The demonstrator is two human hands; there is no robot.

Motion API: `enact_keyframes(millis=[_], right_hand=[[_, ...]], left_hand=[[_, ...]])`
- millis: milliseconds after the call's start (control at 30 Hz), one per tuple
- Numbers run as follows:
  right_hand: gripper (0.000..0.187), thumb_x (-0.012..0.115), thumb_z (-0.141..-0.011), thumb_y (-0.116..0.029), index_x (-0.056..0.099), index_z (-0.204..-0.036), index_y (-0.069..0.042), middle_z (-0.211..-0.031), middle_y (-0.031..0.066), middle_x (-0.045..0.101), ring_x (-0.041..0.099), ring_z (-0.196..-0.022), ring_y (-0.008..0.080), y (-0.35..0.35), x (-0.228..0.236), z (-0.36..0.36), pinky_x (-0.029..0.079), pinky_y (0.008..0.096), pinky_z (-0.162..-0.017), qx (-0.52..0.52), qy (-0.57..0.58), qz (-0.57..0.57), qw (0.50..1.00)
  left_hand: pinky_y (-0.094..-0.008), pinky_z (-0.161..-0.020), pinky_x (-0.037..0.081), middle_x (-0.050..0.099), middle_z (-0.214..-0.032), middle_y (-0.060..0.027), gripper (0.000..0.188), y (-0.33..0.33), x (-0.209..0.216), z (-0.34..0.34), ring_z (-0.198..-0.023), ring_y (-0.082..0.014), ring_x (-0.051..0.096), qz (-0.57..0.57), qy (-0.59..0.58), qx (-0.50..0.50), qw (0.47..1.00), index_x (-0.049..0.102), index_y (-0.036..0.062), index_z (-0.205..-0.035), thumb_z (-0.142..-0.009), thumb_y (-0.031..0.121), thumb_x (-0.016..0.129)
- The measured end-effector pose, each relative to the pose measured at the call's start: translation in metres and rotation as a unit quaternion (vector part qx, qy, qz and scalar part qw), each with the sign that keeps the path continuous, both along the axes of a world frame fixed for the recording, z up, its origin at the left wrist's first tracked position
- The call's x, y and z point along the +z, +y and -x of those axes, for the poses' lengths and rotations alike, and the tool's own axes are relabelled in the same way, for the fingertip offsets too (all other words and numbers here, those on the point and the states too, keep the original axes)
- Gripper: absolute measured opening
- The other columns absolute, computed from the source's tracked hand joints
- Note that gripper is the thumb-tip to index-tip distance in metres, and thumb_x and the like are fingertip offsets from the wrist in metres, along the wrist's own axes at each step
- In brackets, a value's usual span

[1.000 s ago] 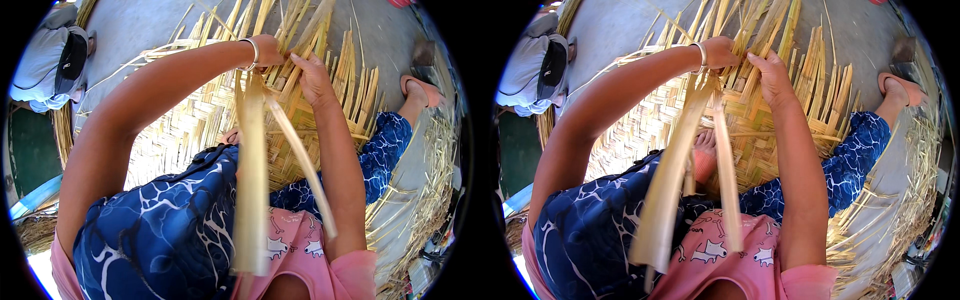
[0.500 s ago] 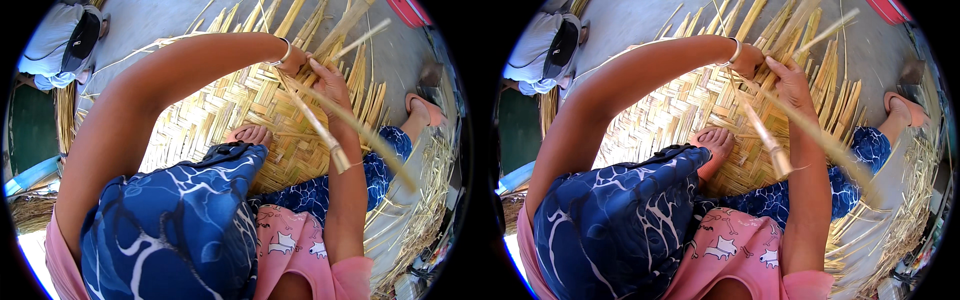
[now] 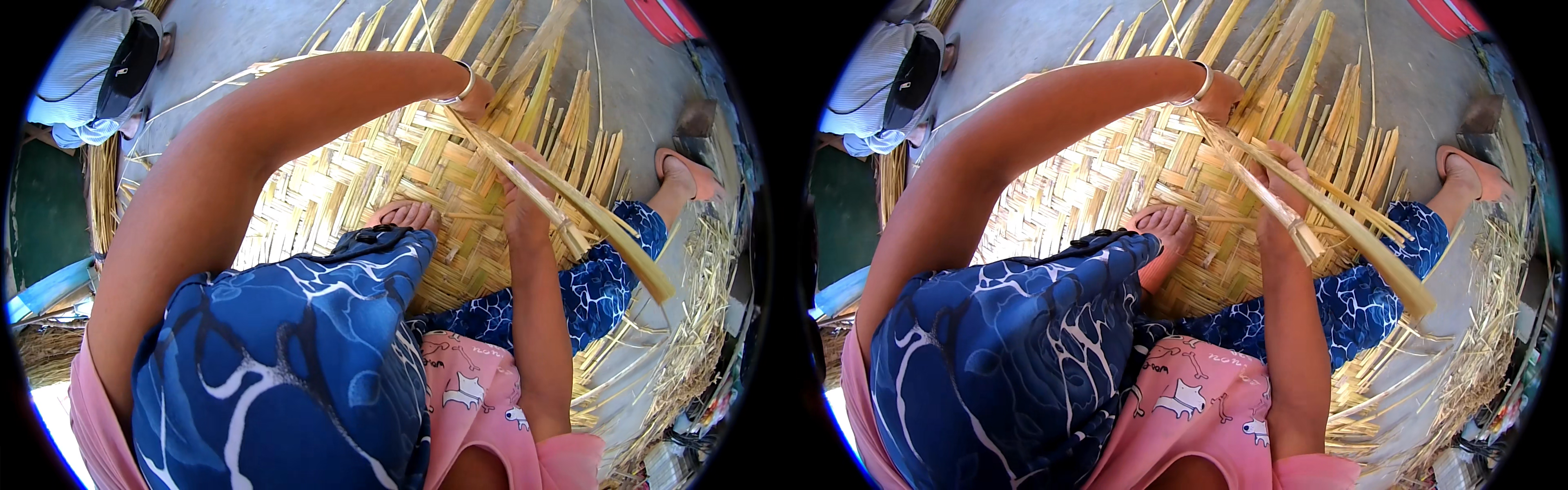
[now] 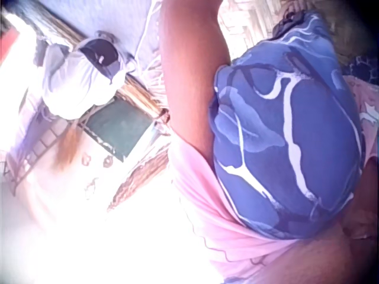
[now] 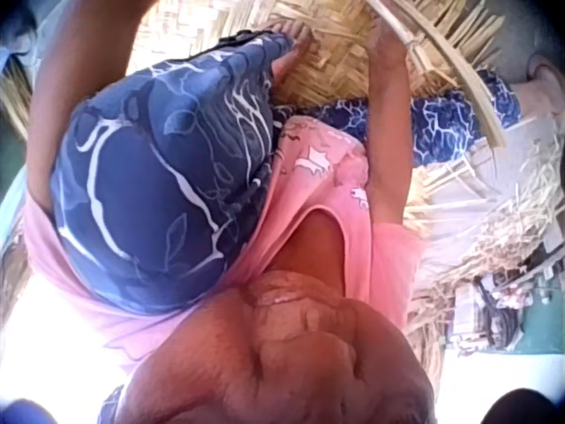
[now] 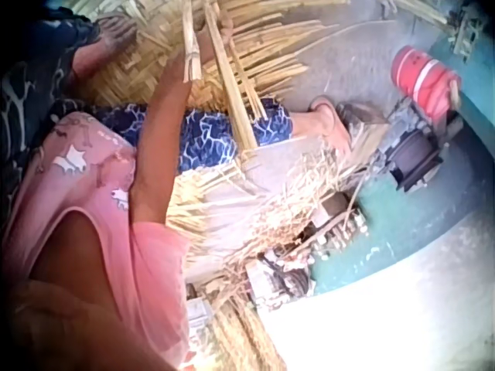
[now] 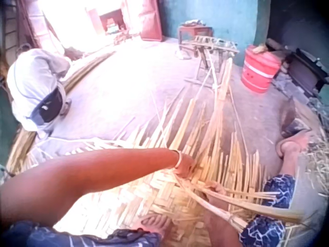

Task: The person weaves a basket by hand using dried palm leaves. They interlace the leaves in a consistent pattern, gradually expanding the circular base of the basket.

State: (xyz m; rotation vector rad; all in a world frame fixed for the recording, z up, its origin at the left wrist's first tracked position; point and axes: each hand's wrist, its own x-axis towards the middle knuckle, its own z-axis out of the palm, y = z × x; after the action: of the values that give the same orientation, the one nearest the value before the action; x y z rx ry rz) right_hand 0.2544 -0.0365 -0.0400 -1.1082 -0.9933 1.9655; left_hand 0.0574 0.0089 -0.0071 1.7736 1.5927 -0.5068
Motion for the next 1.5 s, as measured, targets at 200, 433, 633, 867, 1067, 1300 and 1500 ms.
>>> enact_keyframes(millis=[200, 433, 633, 867, 1067, 1300, 1500], right_hand=[[0.035, 0.059, -0.085, -0.015, 0.048, -0.114, 0.002, -0.089, 0.0056, 0.061, 0.062, -0.075, 0.0146, 0.021, 0.010, -0.012, 0.053, 0.0257, -0.064, 0.185, -0.058, 0.002, 0.981], [0.034, 0.053, -0.084, -0.027, 0.062, -0.096, 0.003, -0.087, 0.0210, 0.061, 0.060, -0.081, 0.0314, 0.053, 0.026, -0.001, 0.045, 0.0386, -0.077, 0.228, -0.425, -0.493, 0.724], [0.042, 0.037, -0.090, -0.040, 0.058, -0.102, -0.005, -0.103, 0.0185, 0.060, 0.054, -0.098, 0.0381, 0.063, 0.030, 0.008, 0.042, 0.0415, -0.084, 0.424, -0.507, -0.425, 0.618], [0.049, 0.042, -0.089, -0.045, 0.052, -0.119, -0.007, -0.115, 0.0137, 0.058, 0.053, -0.106, 0.0265, 0.071, 0.027, 0.019, 0.038, 0.0350, -0.092, 0.436, -0.418, -0.245, 0.759], [0.031, 0.045, -0.089, -0.029, 0.060, -0.107, -0.009, -0.098, 0.0173, 0.062, 0.059, -0.093, 0.0335, 0.049, 0.008, 0.014, 0.046, 0.0386, -0.083, 0.394, -0.409, -0.307, 0.764], [0.025, 0.045, -0.087, -0.026, 0.060, -0.097, -0.008, -0.093, 0.0191, 0.061, 0.057, -0.088, 0.0363, 0.041, -0.005, 0.003, 0.046, 0.0430, -0.076, 0.340, -0.277, -0.314, 0.842], [0.040, 0.041, -0.088, -0.039, 0.060, -0.100, -0.007, -0.097, 0.0139, 0.063, 0.061, -0.091, 0.0270, 0.050, 0.011, 0.013, 0.047, 0.0391, -0.078, 0.455, -0.503, -0.414, 0.607]], left_hand=[[-0.0395, -0.075, 0.047, 0.062, -0.091, -0.0223, 0.032, 0.004, -0.022, 0.007, -0.088, -0.0349, 0.060, -0.062, -0.015, 0.030, 0.998, 0.061, -0.0029, -0.095, -0.068, 0.014, 0.060], [-0.0409, -0.078, 0.046, 0.061, -0.091, -0.0236, 0.026, 0.002, -0.013, 0.005, -0.090, -0.0373, 0.058, -0.142, -0.022, 0.088, 0.986, 0.060, -0.0027, -0.092, -0.072, 0.014, 0.054], [-0.0413, -0.077, 0.045, 0.061, -0.087, -0.0239, 0.025, -0.008, -0.015, 0.015, -0.086, -0.0377, 0.058, -0.234, -0.102, 0.203, 0.945, 0.058, -0.0016, -0.087, -0.074, 0.018, 0.053], [-0.0418, -0.078, 0.045, 0.061, -0.087, -0.0242, 0.028, -0.011, -0.011, 0.017, -0.086, -0.0388, 0.058, -0.265, -0.106, 0.222, 0.932, 0.057, -0.0015, -0.088, -0.078, 0.023, 0.049], [-0.0417, -0.082, 0.044, 0.060, -0.093, -0.0242, 0.034, -0.014, -0.003, 0.005, -0.091, -0.0378, 0.058, -0.142, -0.012, 0.087, 0.986, 0.057, -0.0022, -0.093, -0.078, 0.027, 0.049], [-0.0390, -0.082, 0.044, 0.061, -0.097, -0.0222, 0.044, -0.010, 0.002, -0.001, -0.093, -0.0355, 0.058, -0.048, 0.006, 0.033, 0.998, 0.059, -0.0028, -0.094, -0.079, 0.038, 0.054], [-0.0389, -0.072, 0.044, 0.061, -0.076, -0.0185, 0.055, -0.025, 0.002, 0.012, -0.077, -0.0316, 0.059, -0.188, -0.122, 0.197, 0.954, 0.058, -0.0025, -0.084, -0.085, 0.052, 0.048]])
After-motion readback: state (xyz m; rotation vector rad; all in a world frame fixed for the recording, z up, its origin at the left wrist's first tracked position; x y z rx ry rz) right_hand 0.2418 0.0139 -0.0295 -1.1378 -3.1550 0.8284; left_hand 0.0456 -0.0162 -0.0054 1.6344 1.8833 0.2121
